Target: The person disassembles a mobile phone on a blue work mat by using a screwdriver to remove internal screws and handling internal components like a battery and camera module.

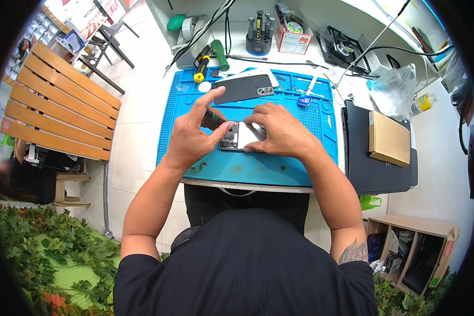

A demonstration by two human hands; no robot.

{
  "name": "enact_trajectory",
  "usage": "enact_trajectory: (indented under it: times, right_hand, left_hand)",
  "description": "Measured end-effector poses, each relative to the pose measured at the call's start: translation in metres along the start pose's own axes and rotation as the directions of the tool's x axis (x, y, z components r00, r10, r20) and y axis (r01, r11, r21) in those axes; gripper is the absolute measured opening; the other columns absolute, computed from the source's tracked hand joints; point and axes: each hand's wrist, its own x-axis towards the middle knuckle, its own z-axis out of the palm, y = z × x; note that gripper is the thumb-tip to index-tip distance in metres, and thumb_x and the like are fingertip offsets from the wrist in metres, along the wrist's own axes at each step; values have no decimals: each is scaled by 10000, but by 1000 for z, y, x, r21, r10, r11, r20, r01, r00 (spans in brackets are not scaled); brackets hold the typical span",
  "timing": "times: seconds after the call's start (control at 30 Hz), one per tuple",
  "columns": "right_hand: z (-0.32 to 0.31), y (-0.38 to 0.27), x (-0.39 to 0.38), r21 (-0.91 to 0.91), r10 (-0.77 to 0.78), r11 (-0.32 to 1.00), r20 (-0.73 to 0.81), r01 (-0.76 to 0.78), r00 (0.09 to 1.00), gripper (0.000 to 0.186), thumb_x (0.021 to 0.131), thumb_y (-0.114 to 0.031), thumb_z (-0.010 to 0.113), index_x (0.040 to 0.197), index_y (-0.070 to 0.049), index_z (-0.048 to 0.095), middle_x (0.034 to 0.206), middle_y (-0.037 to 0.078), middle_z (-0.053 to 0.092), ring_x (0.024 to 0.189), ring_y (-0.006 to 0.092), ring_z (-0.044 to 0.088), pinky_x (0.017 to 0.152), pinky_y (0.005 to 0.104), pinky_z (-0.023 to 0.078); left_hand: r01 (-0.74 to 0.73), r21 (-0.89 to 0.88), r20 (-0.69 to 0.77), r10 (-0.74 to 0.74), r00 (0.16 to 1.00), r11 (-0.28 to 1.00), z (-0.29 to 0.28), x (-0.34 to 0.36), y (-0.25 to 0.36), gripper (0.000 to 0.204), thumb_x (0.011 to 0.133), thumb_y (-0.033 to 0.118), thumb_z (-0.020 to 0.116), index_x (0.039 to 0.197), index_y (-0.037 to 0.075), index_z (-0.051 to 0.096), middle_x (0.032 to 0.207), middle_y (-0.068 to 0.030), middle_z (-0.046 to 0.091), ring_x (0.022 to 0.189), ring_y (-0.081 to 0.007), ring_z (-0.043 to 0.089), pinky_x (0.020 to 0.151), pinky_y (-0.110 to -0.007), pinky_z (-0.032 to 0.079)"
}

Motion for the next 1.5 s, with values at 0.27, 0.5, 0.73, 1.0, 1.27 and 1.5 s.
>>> enact_trajectory:
  times: [0.27,0.5,0.73,1.0,1.27,1.5]
  right_hand:
    - [3,0,-1,10,-1,1000,-29,1,1000,669,814,-461,1014,1326,-67,837,1253,128,760,1226,337,683,1094,465,504]
    - [3,-1,-3,17,9,1000,-33,-9,999,674,809,-469,1016,1322,-67,840,1252,127,759,1218,331,683,1079,460,500]
    - [3,0,-3,14,3,1000,-40,-2,999,671,808,-468,1017,1314,-65,840,1247,123,762,1220,327,685,1077,457,498]
    - [3,-1,-4,31,21,999,-34,-20,999,690,812,-471,1014,1335,-58,833,1277,133,758,1258,336,671,1110,467,497]
    - [2,-1,-4,26,34,999,-18,-34,999,682,826,-462,1009,1352,-66,831,1287,127,752,1251,328,666,1110,461,493]
    - [6,2,-3,30,8,1000,-37,-7,999,651,834,-443,1005,1342,-77,828,1277,118,749,1235,319,666,1100,458,488]
  left_hand:
    - [-3,33,10,2,1000,999,-1,1,-1,829,921,-11,948,1652,80,567,1031,-94,827,925,-161,846,811,-299,684]
    - [-3,57,31,1,1000,998,-2,3,2,811,925,13,955,1638,83,576,1029,-95,827,927,-168,852,795,-299,686]
    - [-15,51,24,14,1000,999,-1,4,2,803,926,20,957,1633,82,580,1026,-91,826,915,-168,851,790,-300,686]
    - [-34,120,22,32,999,992,-1,11,7,754,932,67,967,1598,100,616,995,-86,825,843,-152,841,729,-280,642]
    - [-106,155,227,68,971,982,-9,29,18,717,929,53,952,1580,161,671,1072,-95,833,902,-190,829,800,-334,660]
    - [-96,89,356,58,933,991,-10,36,25,716,940,-6,898,1596,168,672,1198,-104,831,1006,-274,819,906,-380,662]
